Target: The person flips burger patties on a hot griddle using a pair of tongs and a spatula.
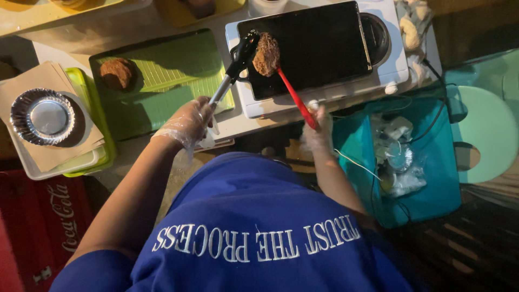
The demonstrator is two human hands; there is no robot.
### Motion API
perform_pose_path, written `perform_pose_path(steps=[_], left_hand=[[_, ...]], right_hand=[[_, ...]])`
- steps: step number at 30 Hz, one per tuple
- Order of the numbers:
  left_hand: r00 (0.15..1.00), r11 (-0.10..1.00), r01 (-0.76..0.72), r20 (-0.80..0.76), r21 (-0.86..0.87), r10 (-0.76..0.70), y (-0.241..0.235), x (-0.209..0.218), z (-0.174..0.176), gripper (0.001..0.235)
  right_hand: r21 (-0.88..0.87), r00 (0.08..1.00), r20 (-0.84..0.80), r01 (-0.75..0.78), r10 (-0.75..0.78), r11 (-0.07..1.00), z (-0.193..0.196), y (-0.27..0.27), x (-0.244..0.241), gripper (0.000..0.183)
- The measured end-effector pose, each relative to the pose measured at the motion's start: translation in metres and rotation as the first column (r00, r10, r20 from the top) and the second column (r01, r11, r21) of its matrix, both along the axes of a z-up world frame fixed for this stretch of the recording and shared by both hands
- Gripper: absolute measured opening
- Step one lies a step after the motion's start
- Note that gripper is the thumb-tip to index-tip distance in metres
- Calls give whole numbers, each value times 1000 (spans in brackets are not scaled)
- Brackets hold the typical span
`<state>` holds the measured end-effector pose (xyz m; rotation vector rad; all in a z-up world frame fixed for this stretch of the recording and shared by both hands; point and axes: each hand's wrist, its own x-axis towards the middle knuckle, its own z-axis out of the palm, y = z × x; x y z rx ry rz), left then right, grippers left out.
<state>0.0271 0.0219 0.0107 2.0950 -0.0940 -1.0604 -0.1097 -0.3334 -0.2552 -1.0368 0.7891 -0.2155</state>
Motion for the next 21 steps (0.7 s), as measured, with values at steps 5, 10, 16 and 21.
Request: perform_pose_path(steps=[5, 10, 16, 21], left_hand=[[1000, 999, 1, 3, 51, -1, 5, -1, 2, 43], [999, 999, -41, -11, 18, 41, 9, 0, 4, 44], [999, 999, -43, -13, -25, 43, 11, 1, -3, 42], [997, 996, -68, -25, -49, 67, 11, 4, -10, 42]], right_hand=[[-678, 998, -44, -61, 42, 733, 24, -3, -16, 43], [-240, 975, -184, -171, 128, 956, 23, -24, -7, 47], [-266, 942, -125, -333, 310, 905, -9, -42, -2, 37], [-661, 902, -365, -425, 230, 618, 30, -39, -1, 31]])
